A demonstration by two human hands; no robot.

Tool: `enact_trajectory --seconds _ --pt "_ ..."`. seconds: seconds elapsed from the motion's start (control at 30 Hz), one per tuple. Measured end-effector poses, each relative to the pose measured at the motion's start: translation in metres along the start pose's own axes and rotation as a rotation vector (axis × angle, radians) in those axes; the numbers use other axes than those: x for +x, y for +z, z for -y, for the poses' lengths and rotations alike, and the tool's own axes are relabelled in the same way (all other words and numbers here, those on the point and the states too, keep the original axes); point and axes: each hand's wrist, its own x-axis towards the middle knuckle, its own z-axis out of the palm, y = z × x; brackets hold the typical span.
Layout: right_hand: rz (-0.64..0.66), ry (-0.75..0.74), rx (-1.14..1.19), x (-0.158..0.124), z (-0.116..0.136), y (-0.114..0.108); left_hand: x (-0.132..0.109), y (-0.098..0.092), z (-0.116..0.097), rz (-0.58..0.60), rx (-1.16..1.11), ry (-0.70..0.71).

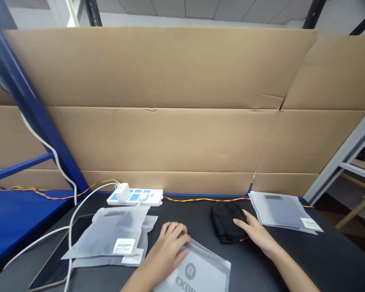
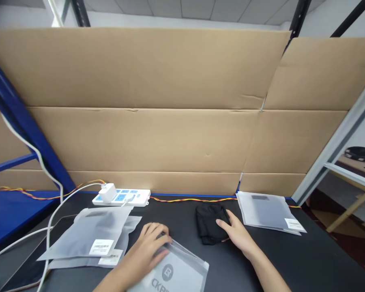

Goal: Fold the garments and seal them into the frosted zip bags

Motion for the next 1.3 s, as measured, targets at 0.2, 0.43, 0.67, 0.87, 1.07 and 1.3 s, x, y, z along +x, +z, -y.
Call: enact_trajectory --seconds 0.2,0.43,0.67,0.87,1.07,1.3 --pt "0.205 0.013 0.339 -0.015 0.008 0.033 0.004 0.0 -0.009 0.015 -0.039 0.097" --pt "0.402 0.008 0.335 -0.042 0.013 0.069 0.003 0.0 -0.003 0.049 -0.205 -0.015" --pt "0.344 -0.061 0.221 -0.038 0.011 0.058 0.004 0.007 -0.002 -0.009 -0.237 -0.012" --pt "0.237 -0.016 0.296 -0.044 0.008 0.075 0.004 0.013 -0.008 -0.048 -0.276 0.03" --pt "0.337 0.021 0.331 -0.046 0.018 0.064 0.003 0.014 -0.003 -0.071 -0.283 0.042" --pt "0.492 0.036 0.229 -0.049 0.022 0.054 0.003 0.012 -0.009 -0.057 -0.214 0.114"
